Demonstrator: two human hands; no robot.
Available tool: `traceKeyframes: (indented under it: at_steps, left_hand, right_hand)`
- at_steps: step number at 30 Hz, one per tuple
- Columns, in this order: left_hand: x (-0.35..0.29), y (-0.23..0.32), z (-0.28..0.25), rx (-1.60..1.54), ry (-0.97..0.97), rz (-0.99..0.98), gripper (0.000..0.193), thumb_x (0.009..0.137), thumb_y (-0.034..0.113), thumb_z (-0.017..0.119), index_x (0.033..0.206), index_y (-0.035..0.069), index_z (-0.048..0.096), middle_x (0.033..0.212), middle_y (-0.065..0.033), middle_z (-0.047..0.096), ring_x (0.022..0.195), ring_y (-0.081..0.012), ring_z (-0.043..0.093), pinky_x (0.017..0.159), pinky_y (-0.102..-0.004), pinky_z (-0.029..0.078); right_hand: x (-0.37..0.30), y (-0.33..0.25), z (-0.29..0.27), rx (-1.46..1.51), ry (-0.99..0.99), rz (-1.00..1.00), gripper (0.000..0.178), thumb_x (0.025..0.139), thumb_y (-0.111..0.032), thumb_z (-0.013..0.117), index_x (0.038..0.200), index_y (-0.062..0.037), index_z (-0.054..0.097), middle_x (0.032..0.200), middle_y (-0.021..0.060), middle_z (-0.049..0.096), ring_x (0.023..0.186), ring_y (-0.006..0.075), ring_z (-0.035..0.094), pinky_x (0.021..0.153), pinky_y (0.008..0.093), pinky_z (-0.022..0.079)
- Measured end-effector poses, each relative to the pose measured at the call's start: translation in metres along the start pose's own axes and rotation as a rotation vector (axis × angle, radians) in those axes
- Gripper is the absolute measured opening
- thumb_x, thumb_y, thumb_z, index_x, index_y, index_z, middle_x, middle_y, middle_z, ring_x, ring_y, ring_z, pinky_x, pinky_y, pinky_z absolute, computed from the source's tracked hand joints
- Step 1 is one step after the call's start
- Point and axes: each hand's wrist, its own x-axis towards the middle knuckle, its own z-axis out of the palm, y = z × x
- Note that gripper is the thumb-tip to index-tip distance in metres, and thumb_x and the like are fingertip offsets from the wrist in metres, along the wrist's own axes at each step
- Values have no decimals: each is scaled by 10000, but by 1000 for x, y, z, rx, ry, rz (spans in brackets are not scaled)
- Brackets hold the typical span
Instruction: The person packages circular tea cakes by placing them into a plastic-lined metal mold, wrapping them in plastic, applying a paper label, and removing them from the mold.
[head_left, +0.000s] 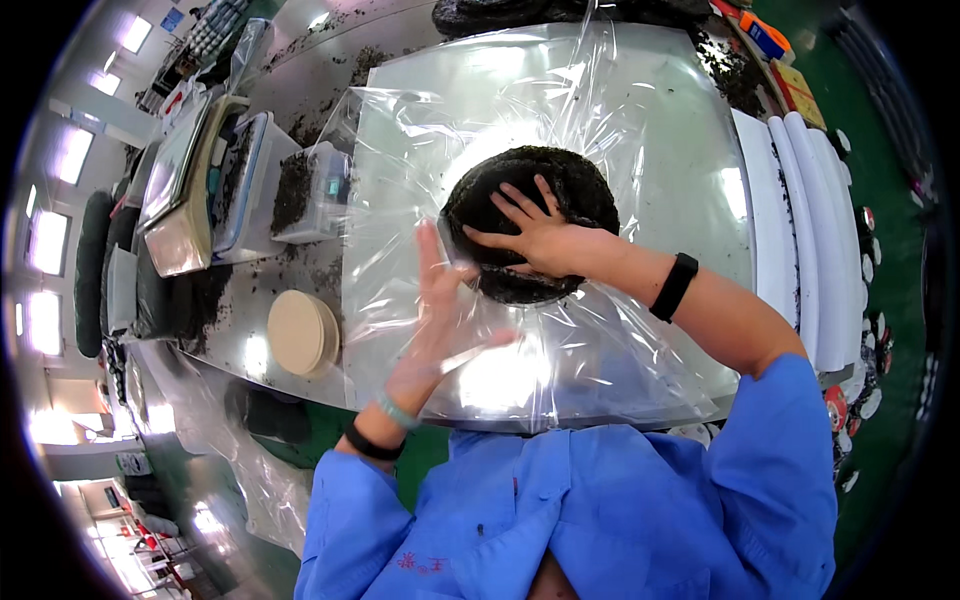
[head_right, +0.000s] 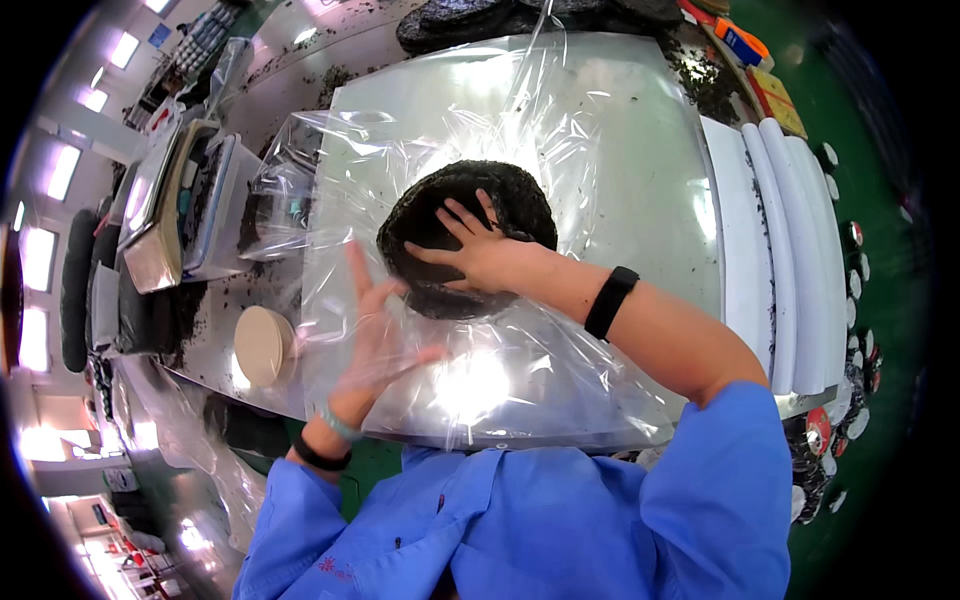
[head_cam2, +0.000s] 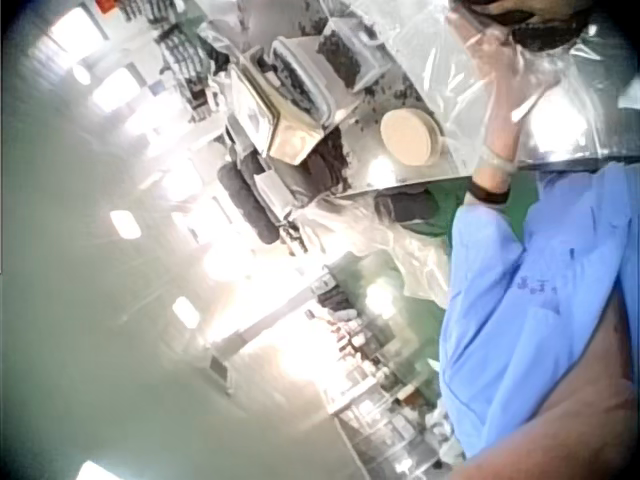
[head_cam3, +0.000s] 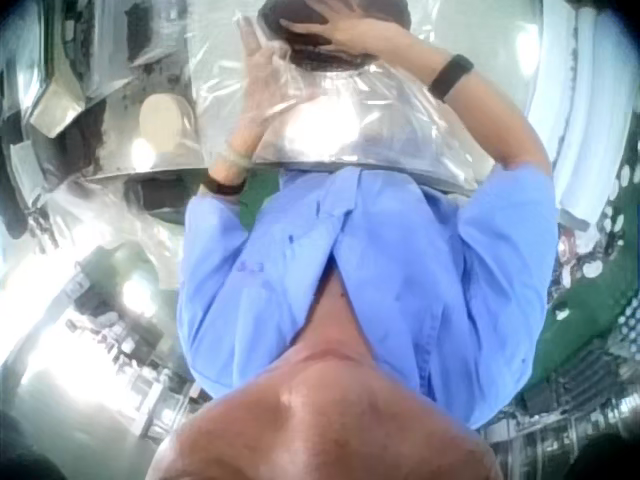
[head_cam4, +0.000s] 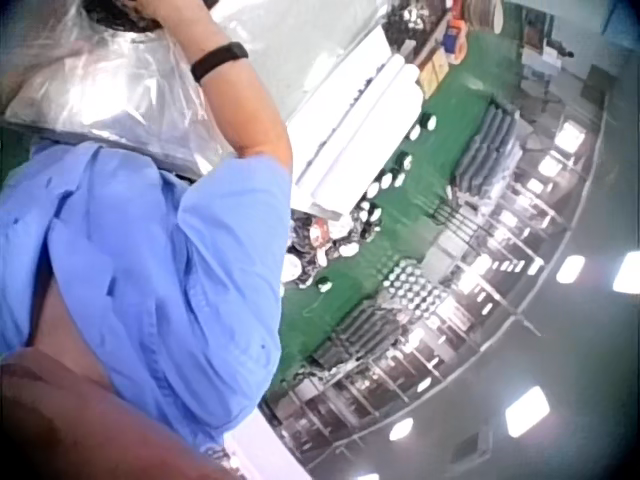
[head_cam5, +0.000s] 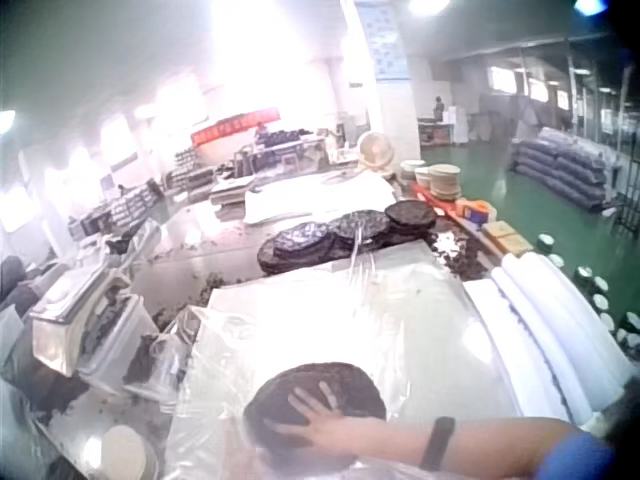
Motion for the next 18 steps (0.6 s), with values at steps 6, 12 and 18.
traceKeyframes:
  at_steps: [6,12,18]
  left_hand:
    - [37,3,10,-25,-139,-124,357,992,323,513,1027,11,682,1188,-162,673,1162,-303,604,1119,-474,355]
    - [59,15,7,87,-384,-54,289,969,282,545,949,32,688,1089,-161,704,1082,-336,635,1082,-466,384]
    - [54,12,0,169,-495,-321,681,896,321,669,1448,98,338,995,-180,695,1009,-358,651,943,-426,479]
  right_hand:
    - [-53,-17,-103,691,-227,-57,408,960,-251,535,1294,-17,528,1011,236,660,967,341,640,881,408,474]
    - [-195,-105,-37,437,456,451,428,958,-213,580,1349,-64,485,903,246,647,767,425,643,686,456,515]
    - [-197,-92,-122,-89,746,120,545,866,-115,658,1371,16,500,1163,186,651,1002,353,636,831,344,498]
